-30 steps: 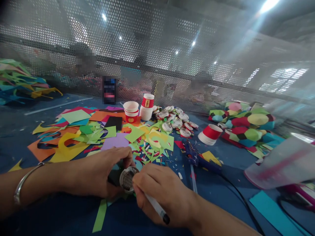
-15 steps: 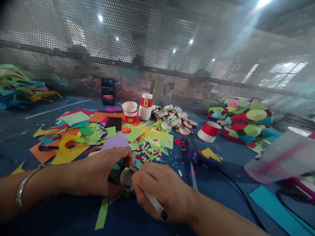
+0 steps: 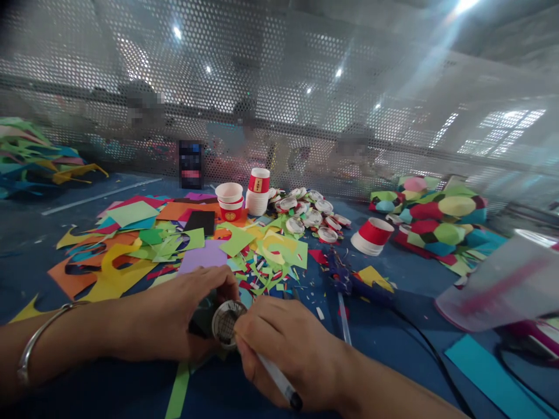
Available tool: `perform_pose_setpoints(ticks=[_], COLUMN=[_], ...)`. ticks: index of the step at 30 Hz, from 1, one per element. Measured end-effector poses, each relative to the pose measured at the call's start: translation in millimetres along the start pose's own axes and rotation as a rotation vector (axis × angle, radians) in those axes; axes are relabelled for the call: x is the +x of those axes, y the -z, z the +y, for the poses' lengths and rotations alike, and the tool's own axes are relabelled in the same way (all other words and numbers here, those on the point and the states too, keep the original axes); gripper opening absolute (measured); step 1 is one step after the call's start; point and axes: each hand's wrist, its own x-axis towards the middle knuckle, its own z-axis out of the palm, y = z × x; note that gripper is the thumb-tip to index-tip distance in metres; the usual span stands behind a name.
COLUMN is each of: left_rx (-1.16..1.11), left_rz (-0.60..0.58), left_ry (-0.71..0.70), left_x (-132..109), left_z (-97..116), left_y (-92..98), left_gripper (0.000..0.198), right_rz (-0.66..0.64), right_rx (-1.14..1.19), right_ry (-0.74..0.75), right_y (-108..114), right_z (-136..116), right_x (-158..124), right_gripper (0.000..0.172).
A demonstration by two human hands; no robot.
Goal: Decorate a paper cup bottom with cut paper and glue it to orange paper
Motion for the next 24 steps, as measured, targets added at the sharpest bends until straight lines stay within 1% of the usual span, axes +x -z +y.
perform_pose_setpoints(ticks=[8,15,20,24], left_rx=[0.019,0.031,0.012,0.004], left_rz=[0.011,0.025,0.023,0.023], left_ry=[-0.001,-0.038,-0.055,-0.055], left_x=[0.5,-2.5,-2.8,-2.9], left_z=[4.0,5.4,4.4,7.2], left_y=[-1.0,0.2,-1.0,-1.5], left_gripper=[0.05,0.049,0.054,0.061], right_rz=[-0.039,-0.059,-0.038,-0.035], right_rx=[0.05,0.028,0.048,0.013], right_ry=[0.002,0.001,0.006,0.006], right_y=[0.0,1.5,0.8,0.5], right_z=[2.9,1.3,1.1,1.5], right_x=[2.4,1.0,1.7,0.9], right_gripper=[0.015,0.016,0.015,0.012])
